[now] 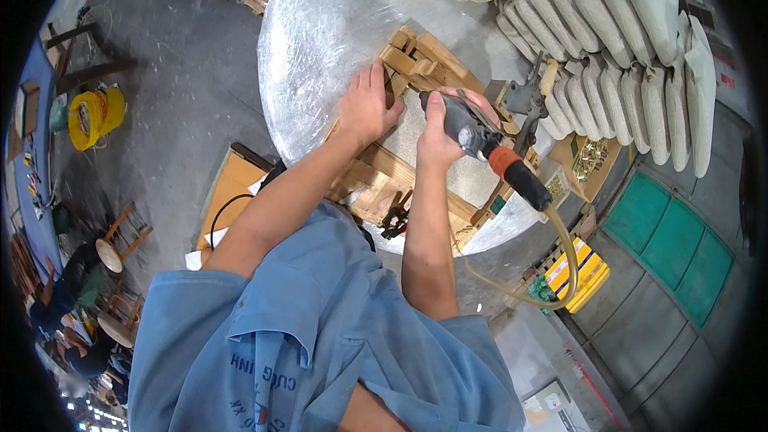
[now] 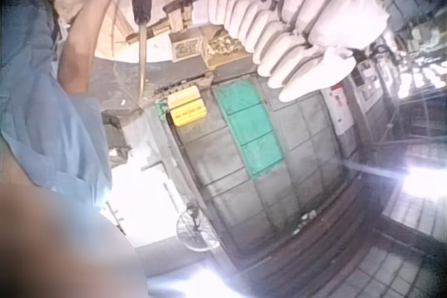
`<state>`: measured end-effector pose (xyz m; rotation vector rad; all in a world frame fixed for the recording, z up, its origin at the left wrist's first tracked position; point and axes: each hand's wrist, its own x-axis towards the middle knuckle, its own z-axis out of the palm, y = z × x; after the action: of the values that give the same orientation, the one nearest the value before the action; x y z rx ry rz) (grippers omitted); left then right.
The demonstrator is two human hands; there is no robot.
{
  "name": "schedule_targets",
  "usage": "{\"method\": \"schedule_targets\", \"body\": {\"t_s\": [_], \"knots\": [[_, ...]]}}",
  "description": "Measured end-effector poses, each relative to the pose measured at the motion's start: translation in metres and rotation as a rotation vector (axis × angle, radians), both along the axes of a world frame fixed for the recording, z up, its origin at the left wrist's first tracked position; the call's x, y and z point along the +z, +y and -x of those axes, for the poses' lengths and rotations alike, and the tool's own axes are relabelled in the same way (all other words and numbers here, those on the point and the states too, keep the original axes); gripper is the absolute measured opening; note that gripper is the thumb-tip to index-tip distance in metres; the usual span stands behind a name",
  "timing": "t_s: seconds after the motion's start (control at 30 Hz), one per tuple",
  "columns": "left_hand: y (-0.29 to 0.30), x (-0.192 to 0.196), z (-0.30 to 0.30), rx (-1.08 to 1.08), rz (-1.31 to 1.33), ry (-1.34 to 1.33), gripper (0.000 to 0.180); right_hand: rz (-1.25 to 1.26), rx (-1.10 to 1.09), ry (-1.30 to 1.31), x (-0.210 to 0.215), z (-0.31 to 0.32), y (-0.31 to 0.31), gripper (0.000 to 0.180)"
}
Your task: The person uses a pneumatic drill to attach wooden frame pieces to a cushioned seat panel. They repeatedly position the cushion, align the frame, and drive fasteners into the wood. After completing the assembly, the person stacks the finished cushioned seat with others.
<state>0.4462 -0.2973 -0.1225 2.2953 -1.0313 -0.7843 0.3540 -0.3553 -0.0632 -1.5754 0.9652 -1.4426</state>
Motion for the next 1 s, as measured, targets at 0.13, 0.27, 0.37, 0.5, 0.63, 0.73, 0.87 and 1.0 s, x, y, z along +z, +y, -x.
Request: {"method": "schedule_targets", "body": {"t_s": [0.13,0.27,0.37,0.5,0.63,0.73,0.87,1.0], "knots": [[-0.001,-0.004,0.0,-0.003,0.036,-0.009,0.087,-0.005,0.069,0.03,0.002,0.017,0.001,0.053],[0.002,-0.019,0.006,0.027,0.162,-0.045,0.088,0.082,0.217,-0.008,-0.006,0.027,0.007,0.052],[0.001,-0.012,0.001,0.03,0.107,0.002,0.089,0.138,0.223,0.042,-0.009,0.027,0.015,0.05],[0.002,-0.01,0.002,0.028,0.085,0.034,0.089,0.203,0.251,0.071,-0.005,0.018,0.015,0.05],[0.0,-0.01,0.002,0.023,0.04,0.018,0.087,0.161,0.278,0.151,0.0,0.019,0.007,0.054],[-0.002,-0.005,0.001,0.026,0.011,0.028,0.086,0.113,0.264,0.091,-0.001,0.009,-0.014,0.054],[-0.001,-0.002,0.0,0.022,0.003,0.062,0.089,0.023,0.249,0.12,0.006,0.008,-0.014,0.05],[0.001,-0.004,0.002,0.015,0.033,0.034,0.086,0.062,0.247,0.109,0.003,0.011,-0.011,0.048]]}}
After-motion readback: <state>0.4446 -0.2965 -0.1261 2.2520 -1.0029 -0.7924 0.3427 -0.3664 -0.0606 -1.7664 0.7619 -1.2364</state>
